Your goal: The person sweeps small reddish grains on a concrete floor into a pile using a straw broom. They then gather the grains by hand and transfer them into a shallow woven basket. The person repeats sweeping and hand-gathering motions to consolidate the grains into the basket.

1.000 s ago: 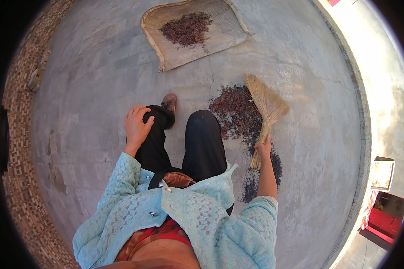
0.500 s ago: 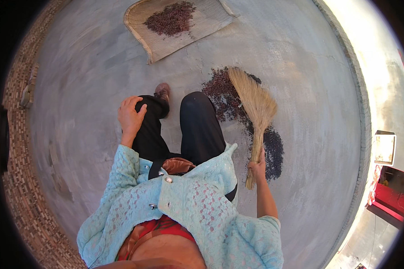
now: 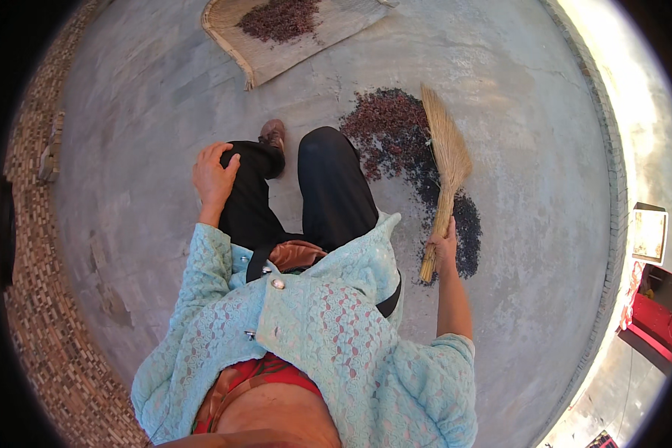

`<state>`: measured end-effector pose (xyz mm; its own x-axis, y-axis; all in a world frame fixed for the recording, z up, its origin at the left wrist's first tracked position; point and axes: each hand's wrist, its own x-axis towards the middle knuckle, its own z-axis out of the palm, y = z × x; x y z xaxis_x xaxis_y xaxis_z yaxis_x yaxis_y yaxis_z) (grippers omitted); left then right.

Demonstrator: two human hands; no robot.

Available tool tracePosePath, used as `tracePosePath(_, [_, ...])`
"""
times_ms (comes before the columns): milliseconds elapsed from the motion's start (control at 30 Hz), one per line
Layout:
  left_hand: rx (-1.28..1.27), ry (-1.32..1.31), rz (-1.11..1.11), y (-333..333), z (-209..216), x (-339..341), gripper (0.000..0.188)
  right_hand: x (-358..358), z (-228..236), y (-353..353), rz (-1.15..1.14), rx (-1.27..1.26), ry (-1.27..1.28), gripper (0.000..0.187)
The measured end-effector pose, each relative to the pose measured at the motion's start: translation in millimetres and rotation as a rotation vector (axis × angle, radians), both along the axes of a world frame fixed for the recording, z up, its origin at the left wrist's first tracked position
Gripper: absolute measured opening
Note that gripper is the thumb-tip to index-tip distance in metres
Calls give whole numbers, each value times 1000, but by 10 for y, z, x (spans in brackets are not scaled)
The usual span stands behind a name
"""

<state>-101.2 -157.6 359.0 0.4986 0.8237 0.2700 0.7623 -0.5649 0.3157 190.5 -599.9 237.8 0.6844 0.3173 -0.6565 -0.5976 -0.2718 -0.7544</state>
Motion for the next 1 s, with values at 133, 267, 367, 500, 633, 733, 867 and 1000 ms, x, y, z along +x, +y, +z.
tracePosePath(133, [7,-17,-3,9,-14,-39,25,-185,290,-7,7,106,10,100])
tracePosePath(267, [-4,-12,-4,16,-19,-9,25,-9,361,-56,-59,83,-64,99])
tracePosePath(367, [-24,-15,-5,4,9,1,25,378,280,-143,-96,171,-42,99])
tracePosePath(500, [-39,-12,9,10,15,-5,25,693,73,-57,-126,52,33,95])
tracePosePath(633, [9,-12,0,10,-13,-33,25,418,32,97,7,25,46,95])
tracePosePath(733, [0,6,8,21,-28,-51,25,40,182,106,69,-7,32,98])
tracePosePath(867, [21,14,-5,20,-5,-36,26,-294,385,70,127,17,-71,102])
tracePosePath(1000, [8,3,-24,22,-1,-28,26,-178,308,53,128,6,-185,104])
